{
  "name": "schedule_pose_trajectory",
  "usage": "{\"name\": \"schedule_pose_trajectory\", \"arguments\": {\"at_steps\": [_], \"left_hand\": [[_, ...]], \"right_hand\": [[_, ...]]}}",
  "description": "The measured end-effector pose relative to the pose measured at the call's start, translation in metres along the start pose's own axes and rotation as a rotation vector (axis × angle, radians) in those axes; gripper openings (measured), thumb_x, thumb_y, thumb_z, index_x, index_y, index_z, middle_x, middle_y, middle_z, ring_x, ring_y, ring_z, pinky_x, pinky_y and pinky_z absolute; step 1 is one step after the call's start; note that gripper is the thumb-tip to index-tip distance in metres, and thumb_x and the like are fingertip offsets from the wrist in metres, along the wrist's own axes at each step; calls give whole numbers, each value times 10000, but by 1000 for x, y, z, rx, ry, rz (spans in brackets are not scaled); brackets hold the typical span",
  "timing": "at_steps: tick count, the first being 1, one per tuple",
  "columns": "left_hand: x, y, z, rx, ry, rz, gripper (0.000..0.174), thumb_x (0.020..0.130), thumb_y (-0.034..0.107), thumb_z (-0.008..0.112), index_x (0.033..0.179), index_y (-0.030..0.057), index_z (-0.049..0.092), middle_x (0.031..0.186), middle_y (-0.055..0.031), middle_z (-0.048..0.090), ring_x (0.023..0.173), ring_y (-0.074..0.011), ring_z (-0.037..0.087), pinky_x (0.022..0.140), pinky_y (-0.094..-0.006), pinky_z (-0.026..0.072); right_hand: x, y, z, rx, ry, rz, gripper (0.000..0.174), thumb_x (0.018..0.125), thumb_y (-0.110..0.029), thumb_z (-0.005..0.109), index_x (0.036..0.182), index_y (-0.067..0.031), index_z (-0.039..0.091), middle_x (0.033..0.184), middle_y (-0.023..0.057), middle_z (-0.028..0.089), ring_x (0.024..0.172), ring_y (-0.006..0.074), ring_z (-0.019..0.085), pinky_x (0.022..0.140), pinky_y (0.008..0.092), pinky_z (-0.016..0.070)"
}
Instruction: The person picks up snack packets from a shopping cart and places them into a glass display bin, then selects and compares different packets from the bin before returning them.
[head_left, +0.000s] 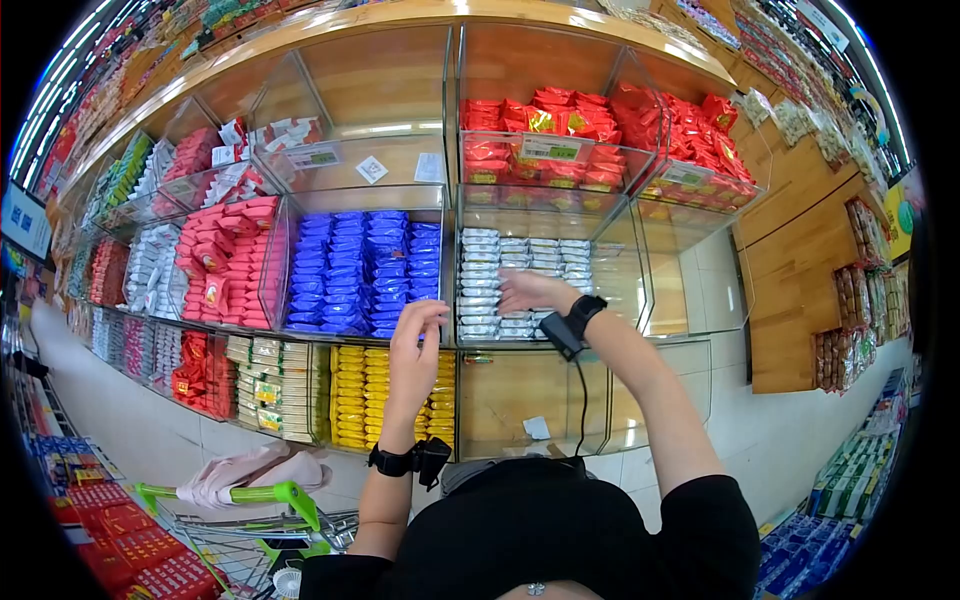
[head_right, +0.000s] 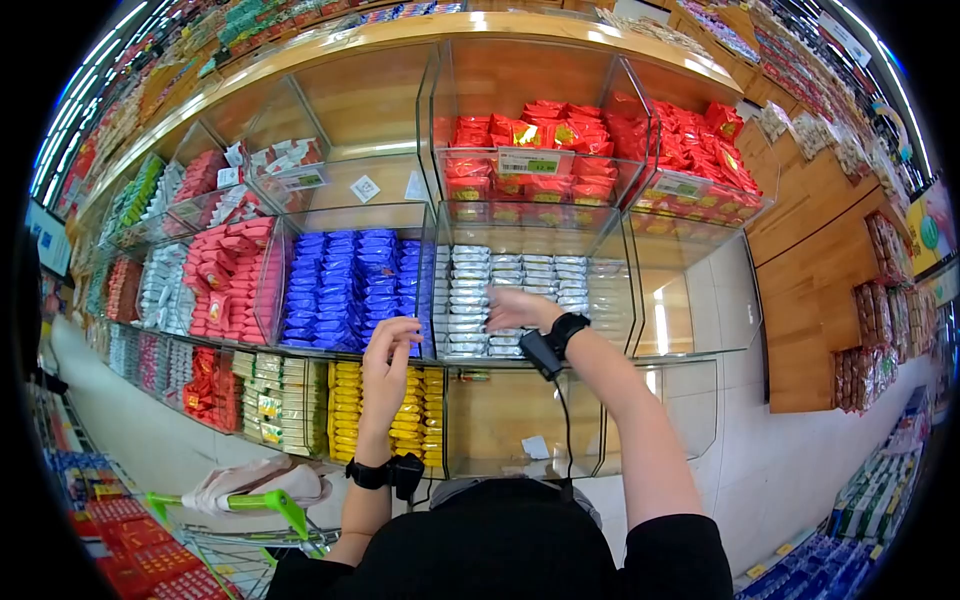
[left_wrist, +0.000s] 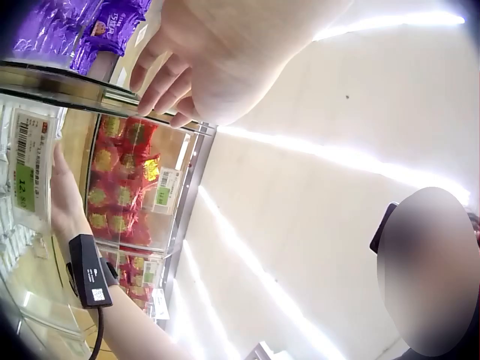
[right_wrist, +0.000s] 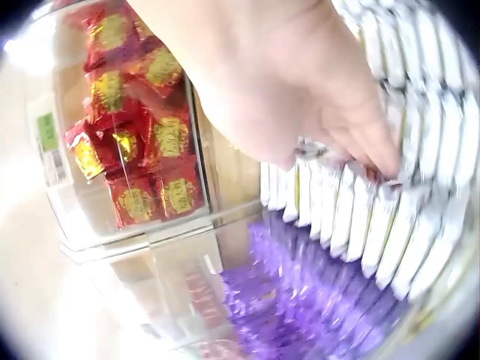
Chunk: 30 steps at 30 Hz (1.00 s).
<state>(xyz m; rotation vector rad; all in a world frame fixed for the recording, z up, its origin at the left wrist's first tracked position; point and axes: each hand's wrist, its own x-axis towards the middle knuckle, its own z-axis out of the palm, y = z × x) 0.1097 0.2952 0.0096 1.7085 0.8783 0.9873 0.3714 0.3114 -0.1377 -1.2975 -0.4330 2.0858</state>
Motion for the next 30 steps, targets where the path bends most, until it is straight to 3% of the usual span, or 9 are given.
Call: {"name": "schedule_pose_trajectory", "arguments": {"at_steps": [1,7,9,15,17,18,23,25,30], "left_hand": [[0,-1,1,-9,-10,-8,198,784,-76,414,920,2,536,949,-99,525,784,-171,541,716,-255,423],[7,-6,4,-25,-24,18,170,790,-68,432,905,-3,539,959,-105,526,785,-175,545,723,-255,425],[10,-8,2,-13,-22,31,168,791,-68,433,903,-3,540,959,-106,525,780,-176,547,724,-256,426],[9,-15,0,-24,-34,16,192,771,-81,438,913,-1,539,960,-104,522,792,-170,544,721,-254,429],[8,-12,-1,-16,-32,14,202,765,-85,436,916,0,539,962,-104,521,794,-171,543,719,-255,430],[10,-12,-2,-7,-35,18,212,759,-90,435,920,1,539,964,-104,520,797,-171,541,717,-255,431],[11,-17,-4,2,-28,24,175,794,-59,429,912,-3,546,984,-101,522,774,-162,557,700,-253,428],[11,-18,-4,3,-24,11,181,790,-64,428,913,-3,547,986,-101,520,771,-161,555,700,-253,428],[11,-26,-6,35,-38,27,193,783,-72,426,912,-3,551,986,-103,518,758,-158,552,697,-249,431]], "right_hand": [[-2,-5,10,-93,8,39,882,825,-496,460,1281,137,48,1316,355,105,1187,411,304,973,438,312],[-19,-26,-7,-65,58,180,927,807,-560,432,1286,132,46,1333,344,65,1258,371,187,1013,421,240],[-12,-30,-5,63,-60,0,938,803,-584,409,1286,132,45,1343,325,80,1264,357,181,1024,412,215],[-4,-40,-17,10,-118,69,946,798,-607,386,1295,117,36,1361,293,67,1282,341,129,1031,402,205],[3,-38,-20,-35,161,-156,909,812,-580,394,1304,98,41,1370,273,69,1291,319,110,1032,398,206],[11,-44,-12,16,-12,-158,889,819,-568,394,1313,81,41,1382,245,73,1295,301,99,1040,396,184],[17,-60,-13,-40,74,-40,845,828,-543,409,1325,55,76,1393,198,113,1281,284,163,1031,373,191],[11,-64,1,-304,286,-173,777,843,-530,383,1345,-8,103,1399,171,129,1279,259,182,1016,356,215],[30,-58,-1,-455,255,-271,613,866,-437,379,1314,-35,263,1374,157,232,1245,226,271,983,348,269]]}}
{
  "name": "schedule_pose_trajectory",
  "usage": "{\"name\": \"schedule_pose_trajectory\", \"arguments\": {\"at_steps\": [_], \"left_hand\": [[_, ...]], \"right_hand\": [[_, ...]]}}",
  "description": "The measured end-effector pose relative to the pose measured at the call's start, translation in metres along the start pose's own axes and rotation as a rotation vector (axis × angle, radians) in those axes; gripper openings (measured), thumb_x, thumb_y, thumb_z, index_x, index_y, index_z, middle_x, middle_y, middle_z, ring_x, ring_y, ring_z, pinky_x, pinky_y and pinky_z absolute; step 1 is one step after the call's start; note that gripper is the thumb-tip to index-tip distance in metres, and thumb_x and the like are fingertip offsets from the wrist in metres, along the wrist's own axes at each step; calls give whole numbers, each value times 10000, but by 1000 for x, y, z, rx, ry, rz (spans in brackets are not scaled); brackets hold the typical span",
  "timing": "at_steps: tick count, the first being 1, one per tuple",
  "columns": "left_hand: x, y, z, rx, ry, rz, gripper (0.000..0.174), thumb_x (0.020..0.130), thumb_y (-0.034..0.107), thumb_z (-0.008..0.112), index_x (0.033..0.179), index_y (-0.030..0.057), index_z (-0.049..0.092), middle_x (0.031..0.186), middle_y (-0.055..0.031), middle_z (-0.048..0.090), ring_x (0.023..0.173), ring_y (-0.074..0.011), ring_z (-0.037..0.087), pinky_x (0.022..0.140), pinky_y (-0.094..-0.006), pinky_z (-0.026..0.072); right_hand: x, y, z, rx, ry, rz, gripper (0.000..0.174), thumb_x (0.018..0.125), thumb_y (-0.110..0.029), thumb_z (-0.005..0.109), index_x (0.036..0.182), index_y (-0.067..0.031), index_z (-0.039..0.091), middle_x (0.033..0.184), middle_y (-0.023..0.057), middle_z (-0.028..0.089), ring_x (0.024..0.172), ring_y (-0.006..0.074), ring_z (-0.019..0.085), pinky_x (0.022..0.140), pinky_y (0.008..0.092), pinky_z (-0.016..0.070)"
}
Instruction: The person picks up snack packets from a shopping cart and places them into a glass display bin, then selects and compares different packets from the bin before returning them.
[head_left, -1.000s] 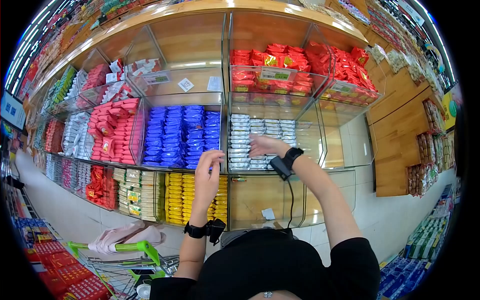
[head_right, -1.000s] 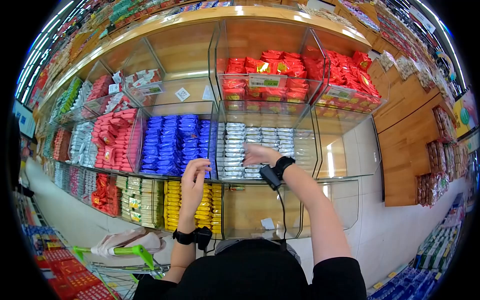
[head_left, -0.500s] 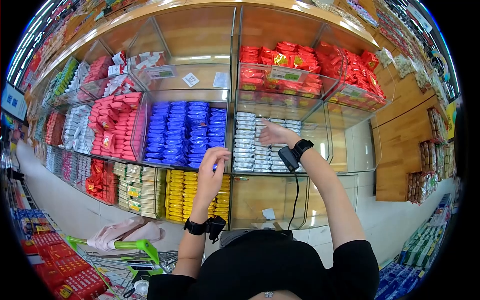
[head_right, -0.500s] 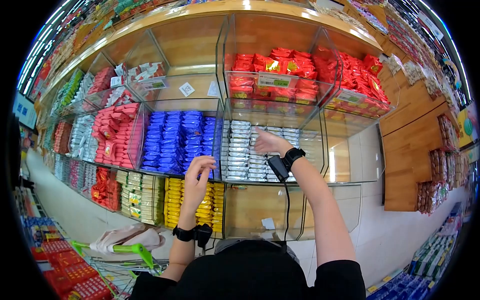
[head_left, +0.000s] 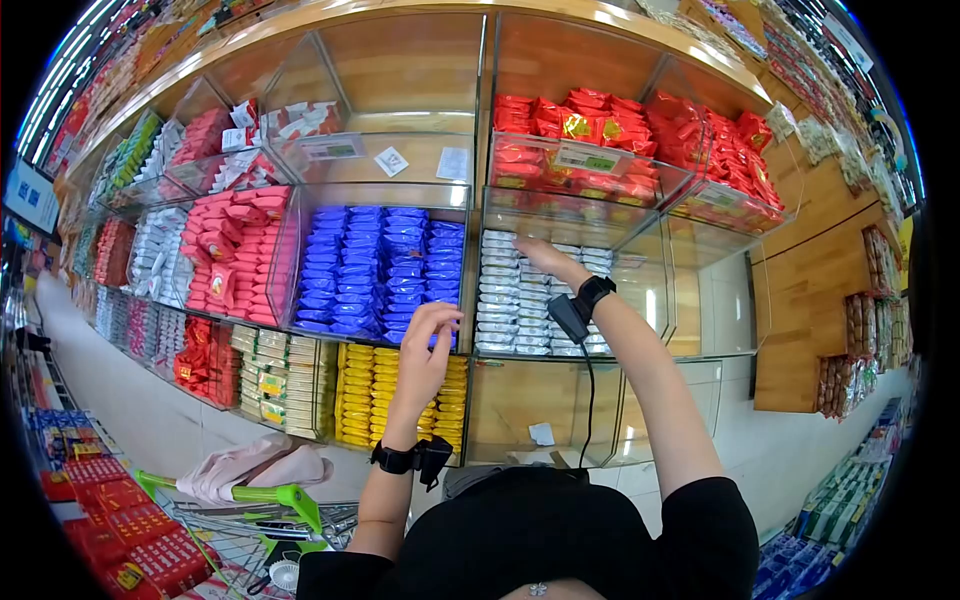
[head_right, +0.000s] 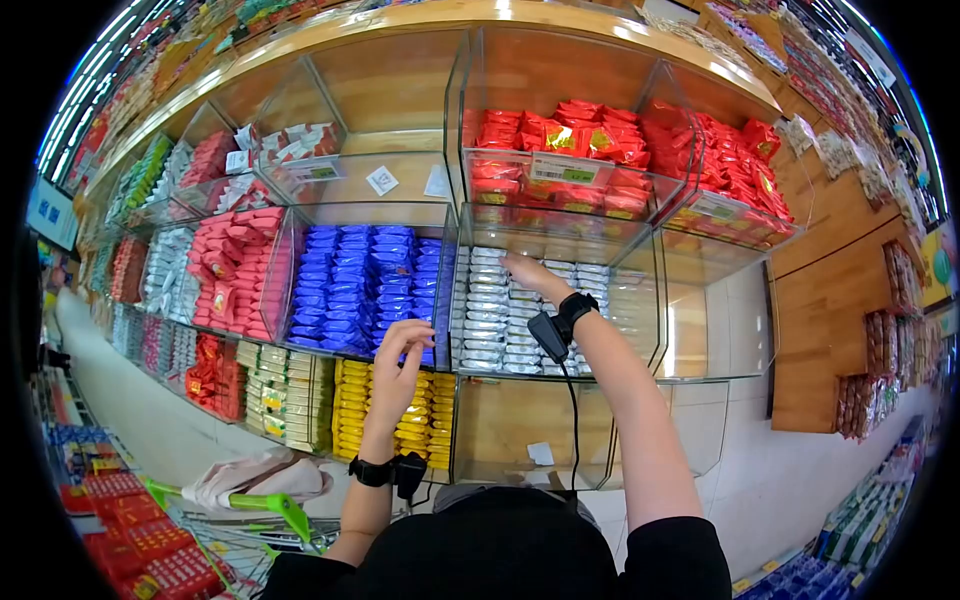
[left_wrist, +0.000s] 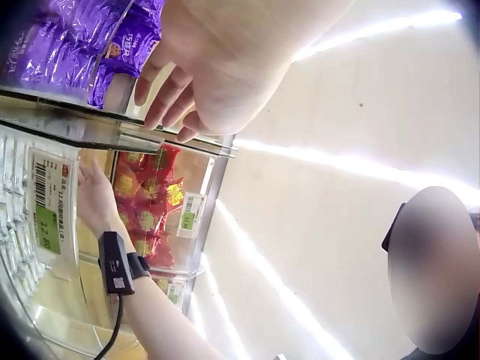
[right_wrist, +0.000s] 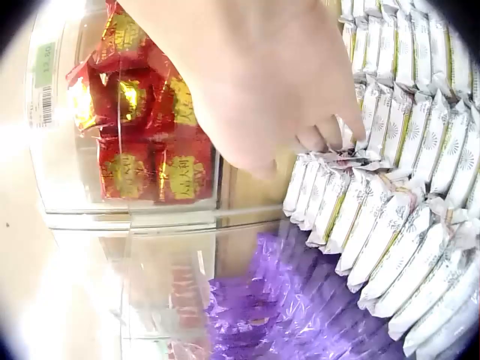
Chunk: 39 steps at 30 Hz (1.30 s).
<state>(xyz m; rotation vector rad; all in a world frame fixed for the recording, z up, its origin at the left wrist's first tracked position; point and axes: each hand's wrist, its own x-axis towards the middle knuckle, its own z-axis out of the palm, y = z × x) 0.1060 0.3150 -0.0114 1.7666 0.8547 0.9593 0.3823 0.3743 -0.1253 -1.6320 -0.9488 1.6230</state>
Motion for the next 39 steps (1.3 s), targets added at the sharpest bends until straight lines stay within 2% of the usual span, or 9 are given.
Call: {"name": "schedule_pose_trajectory", "arguments": {"at_steps": [2,8,11,18,20,27,29,31,39], "left_hand": [[0,0,0,-5,2,-14,187,784,-71,428,906,-4,554,982,-104,520,758,-158,551,697,-249,430],[1,4,-3,4,43,-17,155,777,-67,464,884,-2,556,937,-110,531,794,-196,532,715,-269,425],[0,4,-3,25,44,9,147,779,-65,467,878,-5,556,936,-111,532,798,-203,533,714,-271,424],[-3,6,-3,25,30,17,162,776,-78,453,883,-6,552,918,-112,532,769,-196,534,700,-268,428],[-2,7,-5,18,23,16,168,775,-81,450,885,-6,551,920,-113,532,764,-194,535,697,-267,428],[-6,4,-4,68,6,29,143,797,-59,447,872,-6,557,957,-108,527,752,-163,544,697,-255,433],[-6,5,-4,77,10,56,148,797,-66,443,873,-7,556,956,-107,527,749,-162,544,694,-256,433],[-9,0,-5,89,8,49,150,797,-69,442,874,-6,554,951,-107,527,751,-163,542,692,-256,433],[-17,15,-7,54,39,40,143,802,-59,442,877,-9,553,912,-98,538,745,-166,542,691,-254,428]], "right_hand": [[2,-9,-7,-779,76,35,513,857,-334,397,1256,-14,356,1318,182,327,1184,263,364,952,366,317],[5,35,17,-1246,172,-593,426,834,-274,412,1157,0,459,1262,205,388,1169,309,379,930,378,355],[-15,-5,19,-1266,-43,-349,443,851,-277,405,1202,-6,407,1301,204,333,1216,304,316,982,370,299],[-39,-5,40,-1323,-191,-434,469,867,-316,377,1227,-14,380,1358,175,243,1232,296,285,975,359,316],[-44,-23,47,-1404,-384,-296,479,870,-325,373,1234,-13,374,1375,145,223,1233,289,286,965,352,328],[-36,5,46,-1327,-407,-449,499,869,-370,364,1251,-49,361,1333,138,312,1197,286,342,917,381,369],[-61,-20,67,-1238,-539,-98,513,864,-433,350,1180,-39,438,1330,149,310,1175,297,363,915,402,362],[-62,9,69,-1328,-561,-350,515,873,-445,323,1167,-43,456,1331,153,308,1187,294,346,942,388,334],[-59,0,58,-1147,-582,-290,511,871,-438,332,1210,-75,452,1327,104,340,1179,288,359,964,355,310]]}}
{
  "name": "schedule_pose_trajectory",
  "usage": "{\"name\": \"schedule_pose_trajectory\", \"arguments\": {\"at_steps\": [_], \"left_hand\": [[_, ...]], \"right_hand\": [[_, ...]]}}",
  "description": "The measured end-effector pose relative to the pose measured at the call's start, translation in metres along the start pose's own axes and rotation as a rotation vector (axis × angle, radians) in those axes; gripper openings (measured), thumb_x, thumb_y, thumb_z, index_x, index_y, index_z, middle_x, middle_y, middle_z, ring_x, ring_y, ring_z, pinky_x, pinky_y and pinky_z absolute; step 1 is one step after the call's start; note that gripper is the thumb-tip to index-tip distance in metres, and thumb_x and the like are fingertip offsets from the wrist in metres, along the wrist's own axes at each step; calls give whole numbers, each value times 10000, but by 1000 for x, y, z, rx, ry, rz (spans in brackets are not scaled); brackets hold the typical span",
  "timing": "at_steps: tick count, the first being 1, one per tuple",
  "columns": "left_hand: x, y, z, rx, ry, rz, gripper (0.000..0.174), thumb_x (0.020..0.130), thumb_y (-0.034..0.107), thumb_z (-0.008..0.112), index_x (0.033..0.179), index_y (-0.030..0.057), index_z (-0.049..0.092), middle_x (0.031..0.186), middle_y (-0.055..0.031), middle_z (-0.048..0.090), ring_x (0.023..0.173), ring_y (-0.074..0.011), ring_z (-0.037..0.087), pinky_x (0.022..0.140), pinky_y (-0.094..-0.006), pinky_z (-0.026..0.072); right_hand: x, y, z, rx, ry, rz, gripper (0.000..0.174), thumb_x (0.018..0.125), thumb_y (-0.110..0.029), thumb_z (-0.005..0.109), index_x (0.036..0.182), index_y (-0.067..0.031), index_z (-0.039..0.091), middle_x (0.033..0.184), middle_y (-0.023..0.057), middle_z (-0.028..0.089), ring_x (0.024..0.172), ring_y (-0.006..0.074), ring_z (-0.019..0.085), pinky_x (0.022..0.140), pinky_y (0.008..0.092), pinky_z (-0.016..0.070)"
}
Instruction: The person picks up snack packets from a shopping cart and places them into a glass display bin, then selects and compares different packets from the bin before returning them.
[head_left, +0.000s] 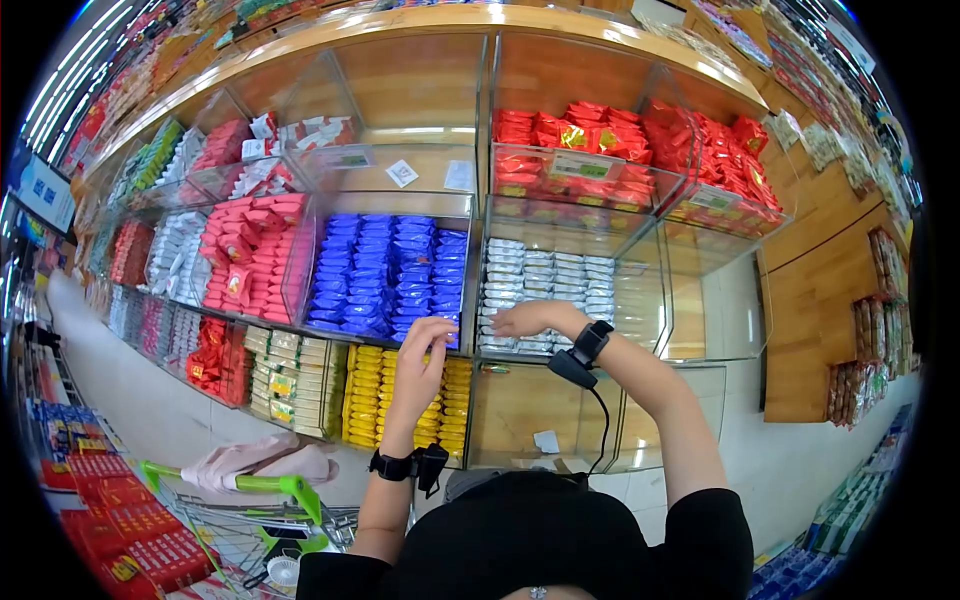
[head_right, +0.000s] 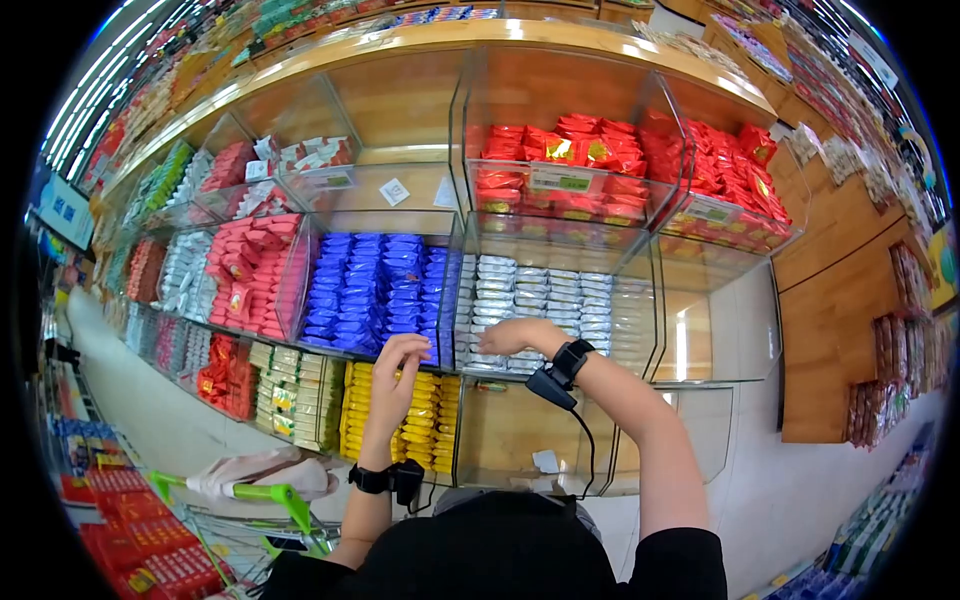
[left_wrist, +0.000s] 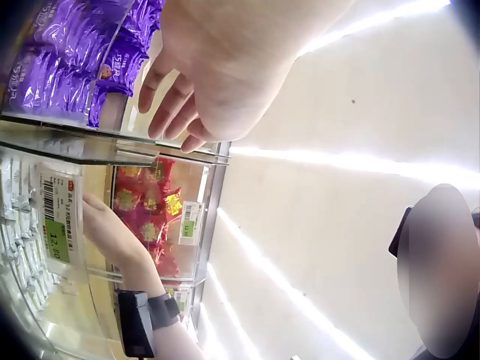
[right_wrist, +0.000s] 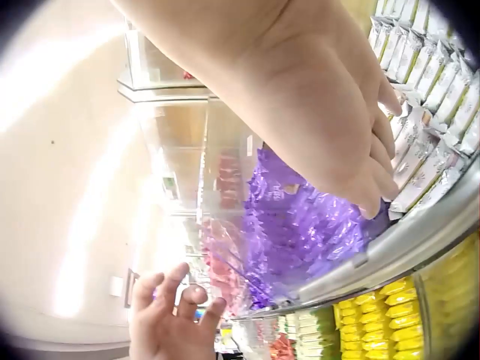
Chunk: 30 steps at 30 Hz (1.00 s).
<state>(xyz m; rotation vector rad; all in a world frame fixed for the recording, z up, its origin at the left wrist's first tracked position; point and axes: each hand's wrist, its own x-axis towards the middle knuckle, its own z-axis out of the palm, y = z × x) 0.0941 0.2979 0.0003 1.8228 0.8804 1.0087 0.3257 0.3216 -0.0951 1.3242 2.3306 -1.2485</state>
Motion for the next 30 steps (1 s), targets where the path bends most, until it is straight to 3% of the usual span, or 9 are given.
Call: {"name": "schedule_pose_trajectory", "arguments": {"at_steps": [3,7,10,17,22,24,26,28,30], "left_hand": [[-8,6,-5,30,14,22,150,795,-65,444,882,-9,552,887,-100,541,746,-180,542,690,-260,431],[-27,20,-15,44,103,13,154,788,-68,445,884,-9,550,831,-99,541,721,-187,541,669,-259,429],[-50,28,-31,103,279,30,151,794,-61,438,880,-6,549,781,-85,540,674,-169,540,629,-251,423],[-121,56,-82,100,1050,106,123,823,-21,409,896,-10,507,740,-53,493,631,-109,476,581,-221,395],[-169,61,-137,38,1398,18,107,832,46,434,928,9,463,735,-16,437,647,-88,424,597,-211,371],[-195,44,-171,144,1473,-127,94,825,69,456,899,15,474,745,-29,453,650,-86,435,597,-206,372],[-223,43,-206,344,1440,-354,143,822,115,445,910,15,496,784,-75,507,696,-156,497,635,-272,403],[-251,23,-245,835,1423,-558,202,818,175,432,863,1,525,830,-147,544,721,-248,532,691,-334,427],[-280,-12,-282,866,1404,-837,265,793,239,433,895,10,518,904,-221,552,828,-339,529,764,-401,406]], "right_hand": [[-20,-22,-15,-4,92,32,469,865,-403,366,1140,-53,513,1169,149,501,1051,327,475,901,368,373],[-51,-49,-31,4,106,92,423,876,-349,398,1179,-66,480,1200,143,481,1076,314,466,913,346,366],[-73,-65,-27,117,437,-41,373,854,-269,471,1150,-45,499,1100,171,540,999,310,518,856,340,406],[-118,-110,-23,464,667,-168,294,844,-120,494,1124,-30,508,1033,95,581,954,179,549,808,285,431],[-128,-133,-16,529,631,-207,292,841,-99,491,1120,-13,507,1012,93,580,953,163,539,816,270,415],[-126,-138,-13,531,615,-209,289,842,-93,487,1117,-8,507,1004,93,580,953,158,536,819,266,410],[-123,-141,-10,570,636,-205,289,848,-95,478,1121,-6,502,998,86,578,949,157,534,820,266,407],[-123,-147,-8,579,614,-197,288,852,-99,474,1123,-6,499,997,85,577,953,160,532,827,269,402],[-122,-152,-8,572,631,-204,281,853,-101,476,1116,-5,502,994,82,575,954,158,529,832,267,398]]}}
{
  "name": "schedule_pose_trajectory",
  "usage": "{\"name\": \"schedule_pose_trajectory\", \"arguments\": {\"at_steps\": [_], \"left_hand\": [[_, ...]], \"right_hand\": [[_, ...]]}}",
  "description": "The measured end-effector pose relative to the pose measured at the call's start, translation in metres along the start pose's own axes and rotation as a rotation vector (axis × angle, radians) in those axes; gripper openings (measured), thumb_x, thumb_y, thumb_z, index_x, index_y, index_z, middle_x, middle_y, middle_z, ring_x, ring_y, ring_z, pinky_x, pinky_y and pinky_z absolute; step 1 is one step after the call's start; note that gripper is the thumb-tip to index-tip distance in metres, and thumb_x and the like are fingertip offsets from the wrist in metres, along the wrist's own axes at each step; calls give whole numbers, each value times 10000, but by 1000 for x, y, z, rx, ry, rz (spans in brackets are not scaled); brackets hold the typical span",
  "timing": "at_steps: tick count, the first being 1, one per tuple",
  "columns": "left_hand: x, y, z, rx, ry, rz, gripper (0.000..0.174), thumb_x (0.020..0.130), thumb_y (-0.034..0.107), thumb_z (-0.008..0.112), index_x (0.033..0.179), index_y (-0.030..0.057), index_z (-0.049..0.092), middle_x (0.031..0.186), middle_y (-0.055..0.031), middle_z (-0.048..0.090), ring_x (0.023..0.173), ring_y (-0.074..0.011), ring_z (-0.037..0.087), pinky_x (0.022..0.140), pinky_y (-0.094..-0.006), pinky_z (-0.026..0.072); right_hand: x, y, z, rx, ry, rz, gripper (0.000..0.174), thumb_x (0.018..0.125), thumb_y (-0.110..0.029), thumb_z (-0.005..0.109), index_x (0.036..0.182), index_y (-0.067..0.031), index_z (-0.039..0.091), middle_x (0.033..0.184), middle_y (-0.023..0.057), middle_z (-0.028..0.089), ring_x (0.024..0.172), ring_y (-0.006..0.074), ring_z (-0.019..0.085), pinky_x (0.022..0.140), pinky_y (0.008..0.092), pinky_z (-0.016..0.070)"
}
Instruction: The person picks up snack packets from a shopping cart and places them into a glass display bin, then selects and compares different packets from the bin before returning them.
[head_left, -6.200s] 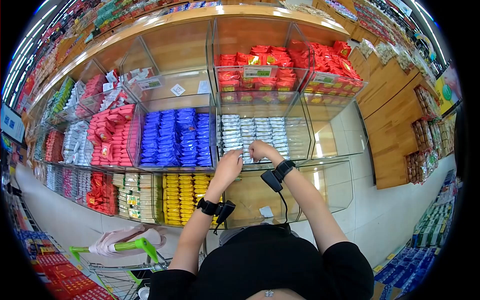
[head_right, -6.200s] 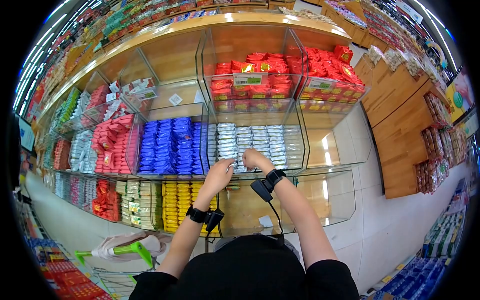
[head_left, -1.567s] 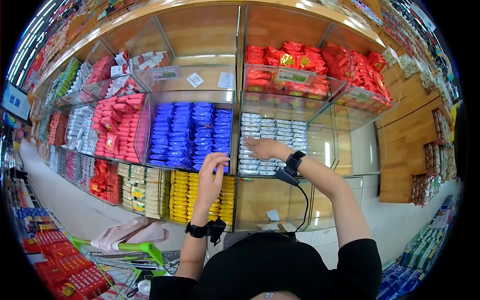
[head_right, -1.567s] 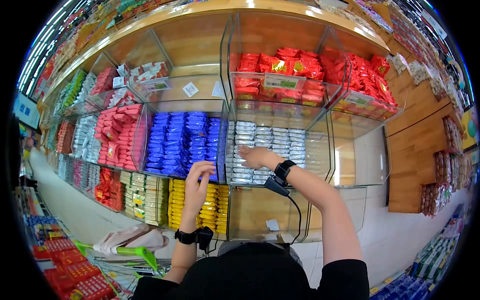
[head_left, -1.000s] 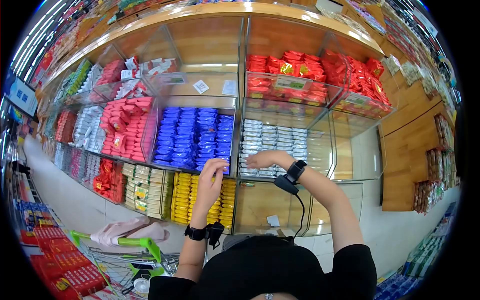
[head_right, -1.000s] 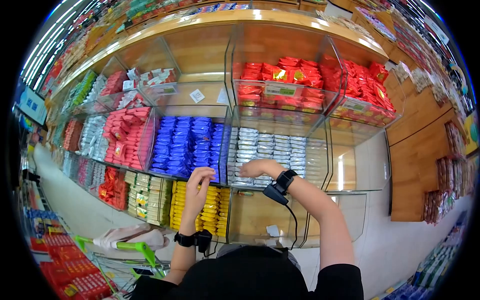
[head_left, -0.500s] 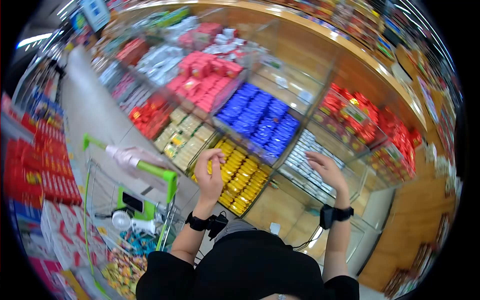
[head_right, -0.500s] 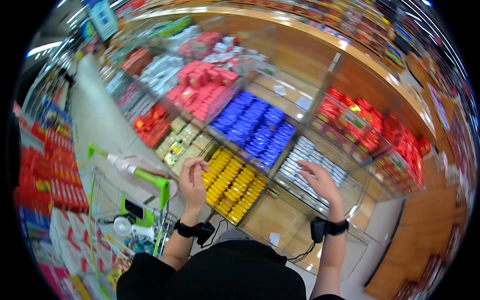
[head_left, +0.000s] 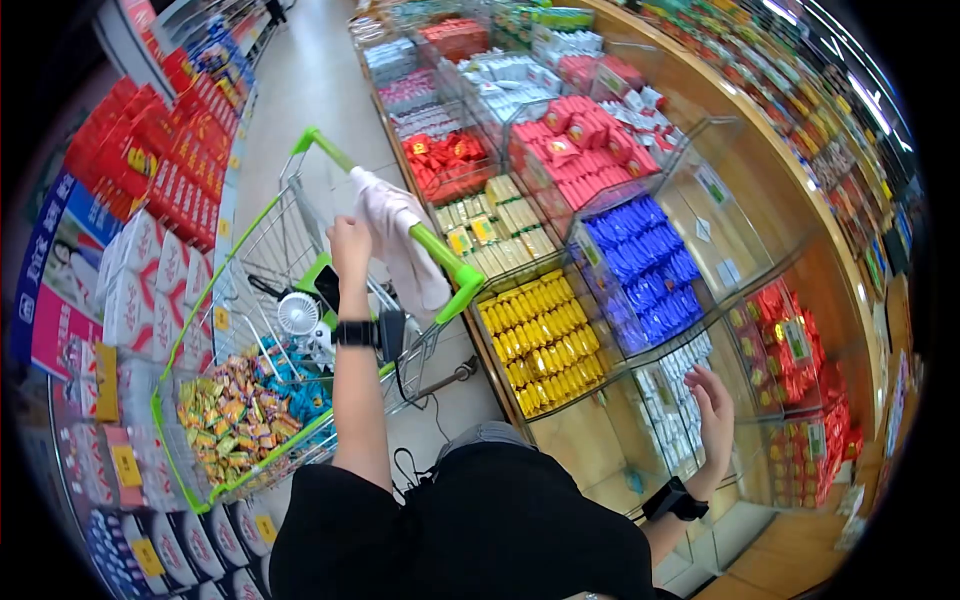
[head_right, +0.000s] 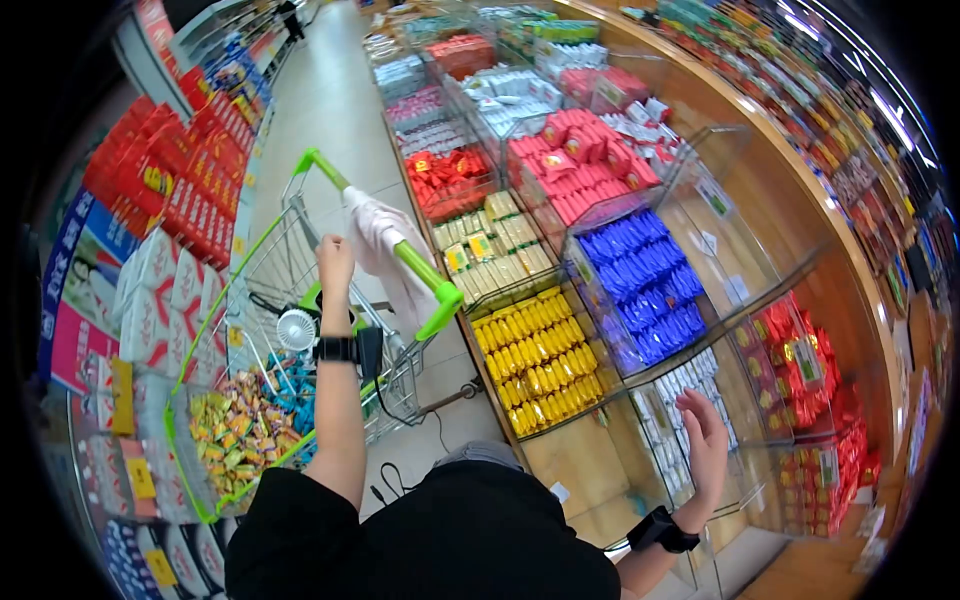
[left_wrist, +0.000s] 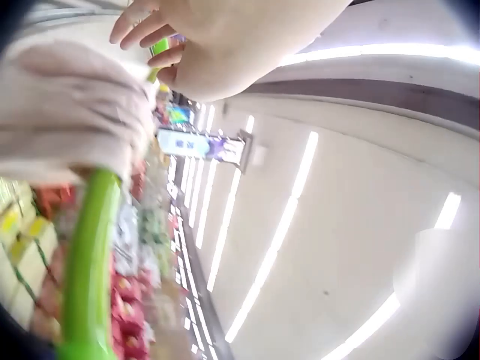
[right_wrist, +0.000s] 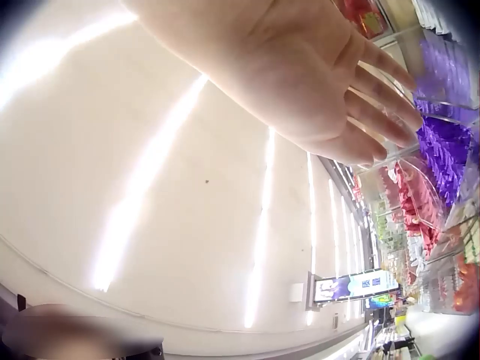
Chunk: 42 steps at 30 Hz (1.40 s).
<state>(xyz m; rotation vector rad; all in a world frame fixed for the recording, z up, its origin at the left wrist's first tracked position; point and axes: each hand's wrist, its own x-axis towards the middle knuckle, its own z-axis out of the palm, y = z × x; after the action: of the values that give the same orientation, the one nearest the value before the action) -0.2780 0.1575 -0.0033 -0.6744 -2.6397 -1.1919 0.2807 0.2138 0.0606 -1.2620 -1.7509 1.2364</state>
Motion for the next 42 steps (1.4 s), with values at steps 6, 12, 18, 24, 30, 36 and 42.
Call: {"name": "schedule_pose_trajectory", "arguments": {"at_steps": [6,12,18,24,30,36,42], "left_hand": [[30,-56,40,173,-163,-302,398,831,338,388,1084,30,395,1049,-270,496,969,-446,448,823,-480,365],[21,-73,45,-114,216,-382,440,853,391,353,1136,54,358,1086,-259,482,1028,-417,426,832,-508,357],[16,-173,103,-523,-89,-1027,647,836,523,233,1301,72,235,1326,-265,245,1211,-461,210,985,-495,196],[26,-186,104,-319,-187,-1028,661,843,523,231,1304,51,253,1285,-206,358,1138,-395,384,866,-505,352],[12,-142,72,-345,-279,-1004,651,865,463,211,1302,-18,229,1312,-211,318,1168,-367,367,904,-455,349],[14,-136,66,-524,-344,-920,630,877,435,230,1312,-19,201,1315,-211,305,1181,-365,348,922,-438,341],[16,-130,64,-494,-412,-712,597,850,415,316,1265,-15,292,1247,-231,381,1149,-364,387,927,-414,336]], "right_hand": [[-1,-1,3,-12,-39,-12,277,856,-93,470,1117,-2,498,996,89,571,945,151,526,830,261,389],[-15,1,-10,-18,74,-22,276,854,-69,462,1118,4,494,978,91,570,934,154,525,835,268,387],[-26,8,-7,36,62,15,274,853,-50,451,1117,11,488,987,96,563,938,164,527,857,272,380],[-35,6,-1,-7,59,21,272,856,-42,440,1120,4,487,987,93,563,934,155,525,851,266,381],[-49,11,0,-30,78,-14,286,874,-123,459,1129,5,483,982,91,567,923,159,536,807,268,410],[-68,4,12,-23,48,17,288,870,-127,463,1130,-4,483,976,83,565,922,153,535,803,260,405],[-89,-6,29,20,35,60,276,863,-62,450,1131,3,470,991,98,556,955,153,513,842,247,379]]}}
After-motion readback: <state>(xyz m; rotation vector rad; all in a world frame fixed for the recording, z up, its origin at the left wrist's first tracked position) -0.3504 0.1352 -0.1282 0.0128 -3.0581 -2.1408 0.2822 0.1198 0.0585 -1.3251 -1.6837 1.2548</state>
